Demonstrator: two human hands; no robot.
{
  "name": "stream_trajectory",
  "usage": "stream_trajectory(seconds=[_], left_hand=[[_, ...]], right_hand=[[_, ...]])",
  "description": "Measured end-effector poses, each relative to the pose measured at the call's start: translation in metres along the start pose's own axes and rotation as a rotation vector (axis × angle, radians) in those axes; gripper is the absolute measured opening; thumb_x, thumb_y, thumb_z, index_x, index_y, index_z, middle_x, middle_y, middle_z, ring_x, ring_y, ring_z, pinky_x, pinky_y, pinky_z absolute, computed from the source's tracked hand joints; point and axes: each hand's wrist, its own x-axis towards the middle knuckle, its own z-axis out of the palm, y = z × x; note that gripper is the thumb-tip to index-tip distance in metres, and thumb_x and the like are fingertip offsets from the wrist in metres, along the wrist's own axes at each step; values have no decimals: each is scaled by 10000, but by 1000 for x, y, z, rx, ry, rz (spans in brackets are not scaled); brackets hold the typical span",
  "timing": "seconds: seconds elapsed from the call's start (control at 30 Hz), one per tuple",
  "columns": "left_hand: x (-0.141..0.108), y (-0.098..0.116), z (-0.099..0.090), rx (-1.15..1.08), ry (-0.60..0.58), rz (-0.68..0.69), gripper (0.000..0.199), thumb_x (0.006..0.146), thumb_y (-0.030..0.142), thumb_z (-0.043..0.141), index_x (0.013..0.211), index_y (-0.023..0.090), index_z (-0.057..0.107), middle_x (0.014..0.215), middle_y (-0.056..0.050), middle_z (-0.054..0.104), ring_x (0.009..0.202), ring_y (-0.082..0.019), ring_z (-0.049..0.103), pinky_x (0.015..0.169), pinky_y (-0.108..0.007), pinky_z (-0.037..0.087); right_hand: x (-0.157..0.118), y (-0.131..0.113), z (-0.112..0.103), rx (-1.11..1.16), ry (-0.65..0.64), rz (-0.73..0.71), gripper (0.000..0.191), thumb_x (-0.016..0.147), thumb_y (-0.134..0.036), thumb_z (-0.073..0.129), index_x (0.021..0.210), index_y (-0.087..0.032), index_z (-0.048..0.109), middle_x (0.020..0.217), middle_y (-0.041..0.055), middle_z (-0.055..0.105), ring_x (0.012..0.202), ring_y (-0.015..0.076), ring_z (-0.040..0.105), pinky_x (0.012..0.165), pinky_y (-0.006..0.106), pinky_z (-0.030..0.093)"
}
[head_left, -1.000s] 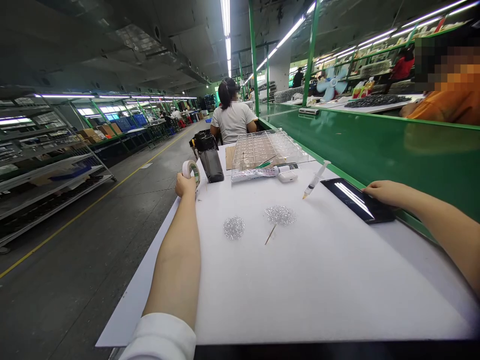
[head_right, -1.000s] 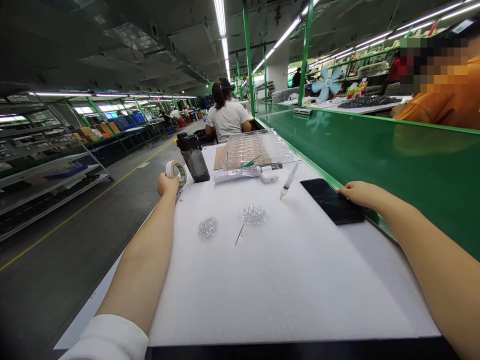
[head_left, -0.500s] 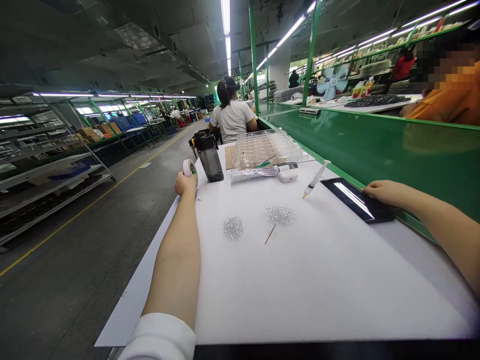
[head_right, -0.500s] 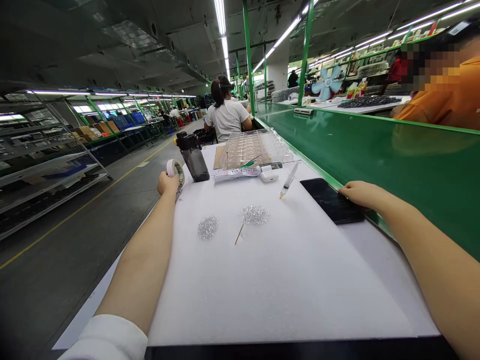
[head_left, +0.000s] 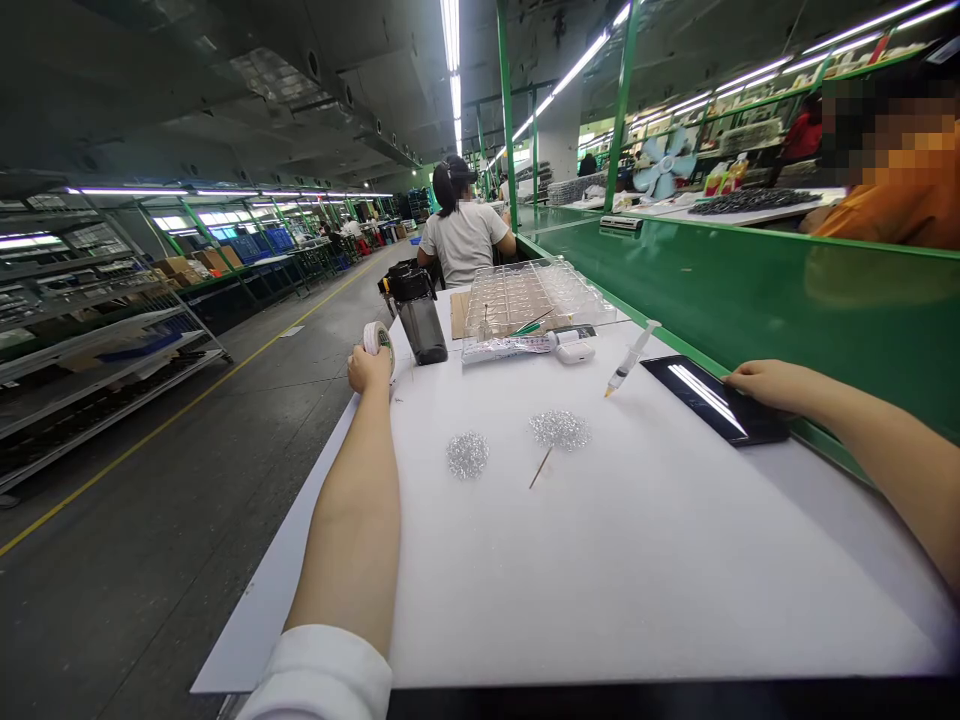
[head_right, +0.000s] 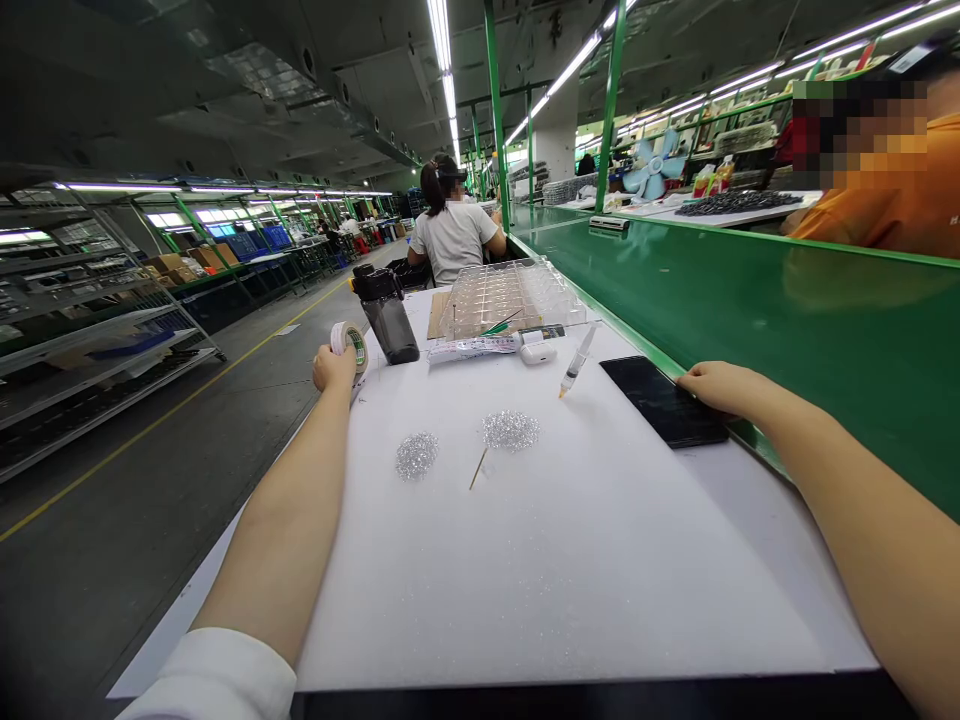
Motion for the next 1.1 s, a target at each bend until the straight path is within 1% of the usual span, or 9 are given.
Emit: stream_trajectory(seconds=[0.2,0.33,0.43,0.6,0.67,0.77,0.87,0.93,1.1], left_hand=[[3,-4,3,48,-87,-15,224,1041,222,831,1247,234,741,1453,-238,831,1432,-462,799,1197,-543,649],[6,-5,4,16,-27,6,219,1055,205,809,1242,258,708,1407,-196,844,1401,-438,814,1184,-545,654],[7,-5,6,-25,27,28,254,1073,196,793,1283,275,674,1477,-176,826,1441,-397,802,1213,-538,648],[13,-12,11,22,-107,10,277,987,229,912,1118,258,669,1356,-205,845,1431,-467,804,1195,-576,648],[16,-15,14,25,-134,13,219,996,217,880,1069,255,677,1339,-212,851,1425,-473,806,1206,-573,634],[21,-18,20,1,-133,33,200,1003,183,803,1176,259,737,1434,-223,841,1452,-461,796,1239,-584,619],[26,-17,27,-48,-138,97,471,965,219,831,1427,264,752,1567,-224,804,1543,-446,749,1313,-569,584],[28,-14,32,-45,-194,134,576,942,254,853,1507,265,739,1615,-216,786,1601,-435,709,1362,-544,544],[31,-16,41,109,-288,184,427,928,339,881,1340,279,786,1519,-242,823,1604,-505,682,1325,-629,558]], right_hand=[[-1,-1,0,-13,17,-4,298,1104,-318,586,821,-246,645,813,101,679,753,263,657,581,336,487],[-2,-1,0,-27,16,-11,302,1111,-325,578,829,-243,649,840,113,697,762,264,663,582,339,489],[-4,-3,0,-36,26,0,303,1117,-328,564,840,-243,651,857,116,706,770,264,664,588,341,498],[-9,-7,-2,-34,17,6,296,1114,-331,553,848,-242,645,868,114,705,768,259,650,602,345,518],[-8,-6,-3,-34,7,2,305,1119,-339,545,846,-242,643,858,115,699,756,254,646,596,340,501],[-2,0,-2,-23,-1,-14,296,1108,-347,561,841,-246,642,850,114,695,755,256,650,597,338,495],[11,8,4,-9,25,-15,285,1098,-352,580,839,-249,641,818,108,678,731,263,642,592,344,487],[20,15,8,-8,45,-15,284,1096,-364,583,844,-249,649,772,98,648,696,264,627,581,347,479],[31,26,13,-71,72,-85,312,1114,-393,563,865,-240,671,707,75,600,593,230,577,549,336,466]])
